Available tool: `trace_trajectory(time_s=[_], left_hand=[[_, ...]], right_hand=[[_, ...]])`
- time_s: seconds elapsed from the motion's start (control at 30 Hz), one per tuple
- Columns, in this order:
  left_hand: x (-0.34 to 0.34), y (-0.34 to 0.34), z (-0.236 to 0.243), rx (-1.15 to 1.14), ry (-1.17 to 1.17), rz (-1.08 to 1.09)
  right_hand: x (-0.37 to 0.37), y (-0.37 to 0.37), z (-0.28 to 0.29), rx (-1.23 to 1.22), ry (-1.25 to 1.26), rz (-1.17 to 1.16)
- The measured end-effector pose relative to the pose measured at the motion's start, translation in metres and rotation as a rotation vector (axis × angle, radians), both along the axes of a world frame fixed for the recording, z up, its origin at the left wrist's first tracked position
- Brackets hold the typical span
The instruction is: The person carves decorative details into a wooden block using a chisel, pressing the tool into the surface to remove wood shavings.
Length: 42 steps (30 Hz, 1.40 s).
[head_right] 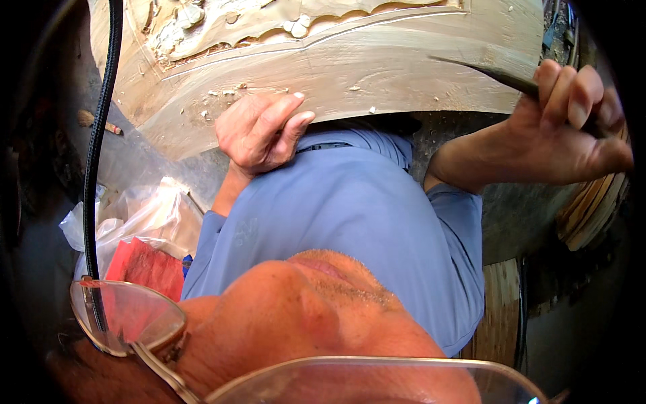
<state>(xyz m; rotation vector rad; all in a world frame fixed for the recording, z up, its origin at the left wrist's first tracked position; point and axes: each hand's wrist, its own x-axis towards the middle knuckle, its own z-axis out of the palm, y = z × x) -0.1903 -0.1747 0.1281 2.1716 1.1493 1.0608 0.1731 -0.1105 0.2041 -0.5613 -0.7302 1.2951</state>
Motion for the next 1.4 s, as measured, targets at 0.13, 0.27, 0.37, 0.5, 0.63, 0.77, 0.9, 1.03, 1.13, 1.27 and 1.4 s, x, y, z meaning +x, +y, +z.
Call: trace_trajectory(time_s=[0.13,0.27,0.37,0.5,0.63,0.77,0.9,1.03,1.13,1.27,1.4], left_hand=[[0.023,0.008,0.043,-0.276,-0.220,0.023],[0.037,0.004,0.039,-0.664,-0.703,-0.112],[0.041,0.002,0.061,-0.775,-1.171,0.041],[0.033,-0.014,0.059,-0.882,-1.376,0.119],[0.035,-0.020,0.061,-0.936,-1.374,0.178],[0.039,-0.024,0.058,-0.973,-1.352,0.217],[0.047,-0.026,0.051,-1.000,-1.346,0.236],[0.047,-0.025,0.051,-1.024,-1.339,0.253],[0.047,-0.024,0.052,-1.039,-1.332,0.262],[0.046,-0.024,0.054,-1.052,-1.315,0.266],[0.047,-0.025,0.054,-1.077,-1.290,0.260]], right_hand=[[-0.038,0.039,0.044,-0.227,-1.034,-0.592],[-0.127,0.059,0.040,0.048,-1.196,-0.468],[-0.201,0.049,0.011,0.605,-1.318,-0.145],[-0.252,0.011,-0.011,0.789,-1.406,0.109],[-0.257,0.006,-0.019,0.787,-1.332,0.264],[-0.256,0.002,-0.028,0.811,-1.356,0.250],[-0.243,0.003,-0.032,0.755,-1.310,0.311],[-0.243,0.007,-0.028,0.735,-1.306,0.331],[-0.241,0.012,-0.025,0.752,-1.327,0.368],[-0.237,0.013,-0.020,0.758,-1.342,0.402],[-0.234,0.012,-0.020,0.751,-1.306,0.367]])
